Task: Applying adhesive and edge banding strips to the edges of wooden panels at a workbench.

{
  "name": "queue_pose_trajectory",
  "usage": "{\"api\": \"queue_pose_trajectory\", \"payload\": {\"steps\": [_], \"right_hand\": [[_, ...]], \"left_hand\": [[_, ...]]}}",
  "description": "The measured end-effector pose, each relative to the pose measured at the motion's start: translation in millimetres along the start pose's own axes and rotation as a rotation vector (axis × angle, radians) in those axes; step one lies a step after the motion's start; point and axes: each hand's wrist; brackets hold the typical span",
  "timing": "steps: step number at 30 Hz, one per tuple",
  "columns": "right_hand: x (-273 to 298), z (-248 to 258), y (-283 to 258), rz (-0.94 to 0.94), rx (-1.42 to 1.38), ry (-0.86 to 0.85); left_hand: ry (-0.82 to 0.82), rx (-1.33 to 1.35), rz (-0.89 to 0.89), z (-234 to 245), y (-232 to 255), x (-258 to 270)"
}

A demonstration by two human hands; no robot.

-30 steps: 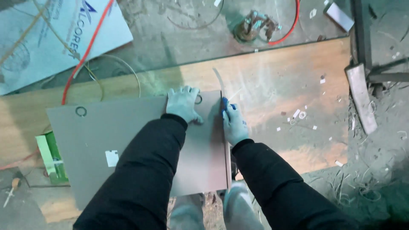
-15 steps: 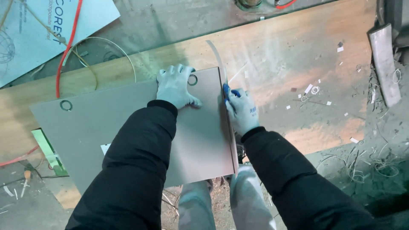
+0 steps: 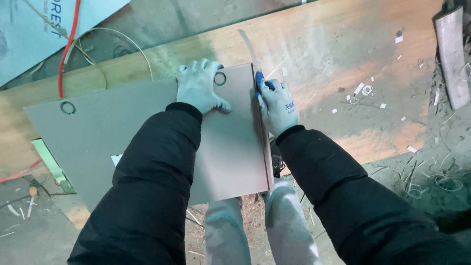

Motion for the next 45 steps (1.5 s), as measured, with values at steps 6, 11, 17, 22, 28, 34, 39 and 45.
{"api": "queue_pose_trajectory", "payload": {"steps": [6,11,17,22,28,34,39,45], "right_hand": [[75,-20,0,-0.047,-0.013,-0.146],[132,-26,-6,-0.09,-0.011,-0.226],[206,-34,-12,-0.069,0.063,-0.353],[272,-46,-14,-0.073,0.14,-0.434],[308,-37,-13,-0.098,0.156,-0.55],[299,-22,0,-0.565,-0.038,-0.263],[227,-22,22,-0.871,-0.496,0.202],[128,-19,19,-0.718,-0.594,0.292]], "left_hand": [[0.02,-0.101,0.086,-14,1,-22],[0.005,-0.097,0.107,-12,3,-20],[-0.01,-0.101,0.137,-4,4,-20],[-0.003,-0.115,0.135,-4,3,-24],[0.057,-0.058,0.084,-18,-8,-18],[0.685,-0.206,-0.04,-79,-43,74],[0.72,0.337,0.783,-146,-124,232],[0.611,0.738,0.993,-318,-326,308]]}}
Point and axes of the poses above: each hand's wrist, its own x-axis away from the middle knuckle, its own z-axis out of the back of the hand, y = z × x, and after that the axes turned 6 degrees about -y, right-handed
